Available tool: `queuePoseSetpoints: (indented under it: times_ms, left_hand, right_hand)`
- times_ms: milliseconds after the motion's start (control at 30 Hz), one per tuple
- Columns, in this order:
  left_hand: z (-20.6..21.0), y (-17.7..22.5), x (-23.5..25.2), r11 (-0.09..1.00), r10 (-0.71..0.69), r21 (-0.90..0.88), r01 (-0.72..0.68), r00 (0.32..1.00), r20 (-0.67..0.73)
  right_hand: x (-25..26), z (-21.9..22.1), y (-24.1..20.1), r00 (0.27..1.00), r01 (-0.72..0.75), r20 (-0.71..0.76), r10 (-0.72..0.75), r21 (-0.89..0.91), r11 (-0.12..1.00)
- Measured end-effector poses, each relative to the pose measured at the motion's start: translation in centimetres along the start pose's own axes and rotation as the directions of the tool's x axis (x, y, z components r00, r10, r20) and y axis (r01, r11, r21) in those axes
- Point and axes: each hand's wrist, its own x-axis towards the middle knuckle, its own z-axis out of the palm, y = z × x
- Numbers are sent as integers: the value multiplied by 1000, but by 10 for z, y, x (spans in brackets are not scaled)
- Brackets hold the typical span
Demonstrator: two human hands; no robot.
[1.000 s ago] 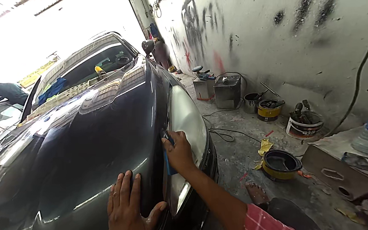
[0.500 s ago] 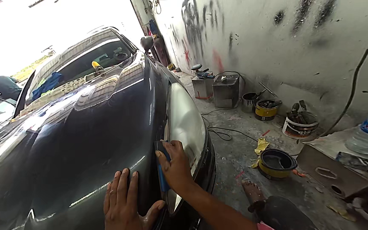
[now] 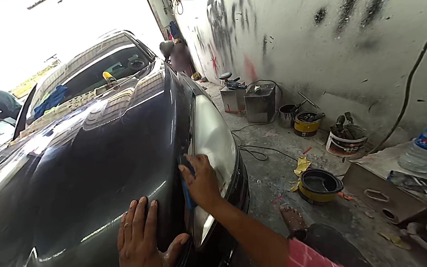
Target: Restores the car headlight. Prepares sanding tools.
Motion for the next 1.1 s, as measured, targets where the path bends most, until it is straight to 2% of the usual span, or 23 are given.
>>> queuePoseSetpoints:
  times_ms: [100, 267, 400, 533, 633, 733, 800, 933, 1000, 1100]
  left_hand:
    - [0, 0, -1, 1000, 0, -1, 0, 1000, 5]
    - [-1, -1, 0, 1000, 14, 4, -14, 1000, 7]
    - [-1, -3, 0, 1000, 12, 2, -12, 1000, 5]
    - [-1, -5, -2, 999, 13, -29, -13, 1000, -11]
    - [-4, -6, -3, 997, 18, -70, -19, 1000, -21]
    - [-11, -3, 7, 990, 0, -141, 1, 1000, 10]
    - [-17, 0, 39, 989, 50, -143, -40, 997, 65]
    - [1, 14, 148, 979, 205, -46, -200, 964, 170]
    - [23, 30, 210, 955, 286, 2, -297, 921, 264]
    - [72, 54, 274, 918, 333, 36, -396, 816, 472]
  right_hand:
    - [22, -1, -3, 999, -41, -28, 41, 22, 999]
    - [-16, -1, -1, 998, -29, 51, 30, -11, 1000]
    - [20, -1, -3, 999, -43, -4, 43, -32, 999]
    - [48, -14, -6, 990, -111, 78, 117, -74, 991]
    - [45, -45, 12, 980, -143, 150, 132, 65, 988]
    - [-6, -94, 45, 968, -175, 227, 108, 300, 938]
    - [-41, -120, 81, 922, -324, 348, 173, 441, 837]
    - [-107, -151, 160, 747, -620, 569, 344, 409, 669]
    - [-133, -150, 198, 663, -717, 618, 422, 363, 596]
    - [-170, -144, 242, 570, -806, 630, 528, 301, 510]
